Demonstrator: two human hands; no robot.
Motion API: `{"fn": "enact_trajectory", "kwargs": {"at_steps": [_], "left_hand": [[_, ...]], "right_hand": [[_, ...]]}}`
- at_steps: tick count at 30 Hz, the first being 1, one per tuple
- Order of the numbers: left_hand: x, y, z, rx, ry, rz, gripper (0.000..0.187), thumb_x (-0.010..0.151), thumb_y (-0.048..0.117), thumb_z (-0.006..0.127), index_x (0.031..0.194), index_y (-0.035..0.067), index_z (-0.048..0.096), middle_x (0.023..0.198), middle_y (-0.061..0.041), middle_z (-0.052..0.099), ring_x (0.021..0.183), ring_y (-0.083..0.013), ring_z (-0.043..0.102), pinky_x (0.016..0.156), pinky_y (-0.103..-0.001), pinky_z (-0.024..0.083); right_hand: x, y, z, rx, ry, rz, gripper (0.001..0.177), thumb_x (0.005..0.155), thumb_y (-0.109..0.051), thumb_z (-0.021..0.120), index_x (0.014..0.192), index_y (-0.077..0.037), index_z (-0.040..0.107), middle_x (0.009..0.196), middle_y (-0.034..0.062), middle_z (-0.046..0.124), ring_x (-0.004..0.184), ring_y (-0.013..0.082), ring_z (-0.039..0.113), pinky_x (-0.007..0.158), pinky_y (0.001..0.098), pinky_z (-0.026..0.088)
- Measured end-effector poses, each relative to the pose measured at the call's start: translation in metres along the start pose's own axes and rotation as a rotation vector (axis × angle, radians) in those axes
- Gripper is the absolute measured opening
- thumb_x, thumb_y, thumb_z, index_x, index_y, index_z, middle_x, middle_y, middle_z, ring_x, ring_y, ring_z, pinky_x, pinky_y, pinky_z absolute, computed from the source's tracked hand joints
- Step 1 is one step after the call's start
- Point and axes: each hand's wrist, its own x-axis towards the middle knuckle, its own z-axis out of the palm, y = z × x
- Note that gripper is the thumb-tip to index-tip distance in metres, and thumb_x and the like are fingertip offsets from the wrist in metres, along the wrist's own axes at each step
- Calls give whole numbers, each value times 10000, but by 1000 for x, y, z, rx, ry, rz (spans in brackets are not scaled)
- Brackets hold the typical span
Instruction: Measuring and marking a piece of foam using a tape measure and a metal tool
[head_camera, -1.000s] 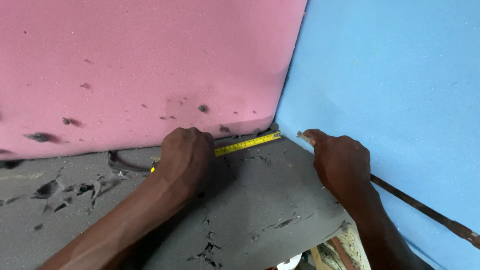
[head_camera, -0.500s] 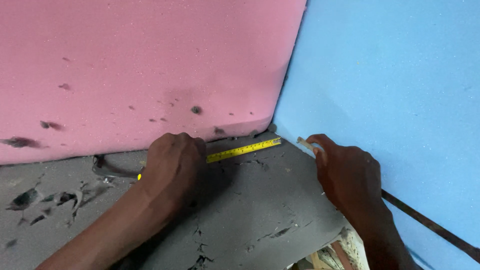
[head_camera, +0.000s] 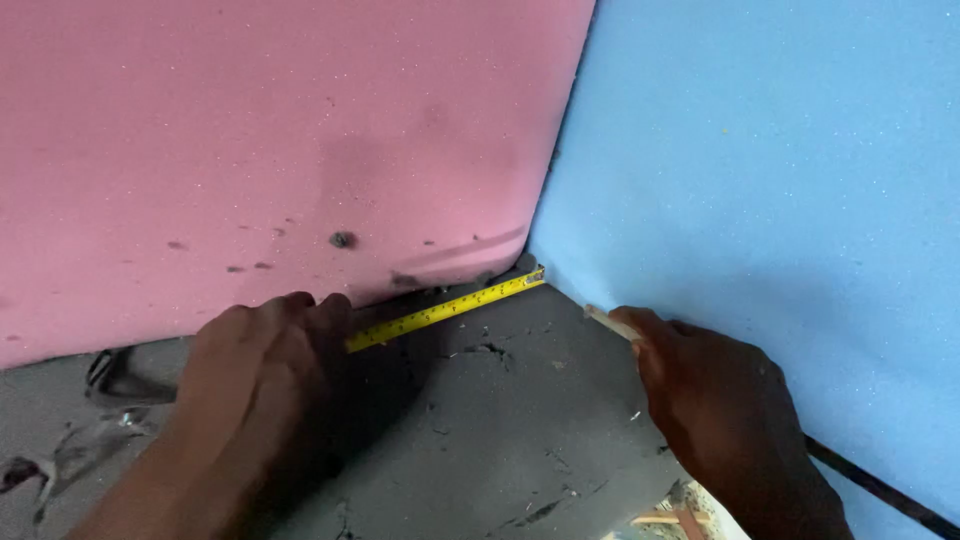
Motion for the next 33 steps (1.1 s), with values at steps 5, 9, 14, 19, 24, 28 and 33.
{"fn": "enact_trajectory", "kwargs": {"at_steps": [5, 9, 14, 19, 24, 28, 33], "left_hand": [[2, 1, 0, 103, 6, 21, 322, 1118, 520, 658, 1402, 420, 773, 1211, -6, 877, 1024, -423, 905, 864, -604, 724], [-26, 33, -60, -600, -83, -399, 662, 1272, 570, 511, 1064, 78, 902, 900, -199, 899, 904, -369, 817, 860, -490, 584], [-7, 4, -8, -99, 108, 85, 612, 1122, 438, 637, 1712, 575, 731, 1148, -100, 922, 1035, -493, 888, 903, -621, 698], [10, -8, 20, 52, 178, 141, 425, 1119, 435, 693, 1534, 441, 787, 1069, -83, 897, 944, -494, 912, 792, -648, 726], [29, -18, 46, 79, 200, 119, 322, 1146, 347, 654, 1376, 418, 869, 1063, -20, 906, 913, -402, 903, 739, -565, 739], [17, -10, 31, 1, 192, 112, 320, 1099, 435, 673, 1335, 478, 885, 998, -38, 922, 905, -425, 911, 782, -576, 724], [3, -3, 14, -7, 295, 124, 331, 1121, 428, 680, 1365, 426, 903, 1019, -150, 923, 935, -511, 883, 823, -649, 700]], "right_hand": [[12, 25, 22, -127, 215, -268, 467, 1172, -280, 641, 1599, -415, 772, 1105, -12, 934, 1068, 323, 839, 845, 570, 674], [18, 17, 10, -291, 211, -490, 717, 1001, -141, 773, 1661, -420, 776, 1107, -86, 908, 1038, 298, 794, 852, 540, 685], [38, -2, 5, -437, 190, -478, 431, 1093, -263, 744, 1487, -409, 840, 1065, -49, 891, 1123, 334, 766, 870, 561, 685], [68, -13, -1, -528, 239, -581, 141, 1001, -283, 782, 1052, -380, 870, 1008, -86, 847, 1147, 338, 750, 922, 576, 613], [95, -24, 1, -720, 184, -741, 254, 1055, -126, 808, 885, -316, 807, 833, -55, 740, 928, 256, 657, 869, 483, 469], [128, -24, 10, -901, 210, -922, 388, 1272, -290, 681, 906, -258, 805, 831, -14, 721, 902, 257, 625, 867, 482, 447], [126, -46, -6, -1094, 116, -922, 274, 1268, -287, 716, 1056, -285, 889, 937, 0, 787, 975, 272, 673, 904, 478, 493]]}}
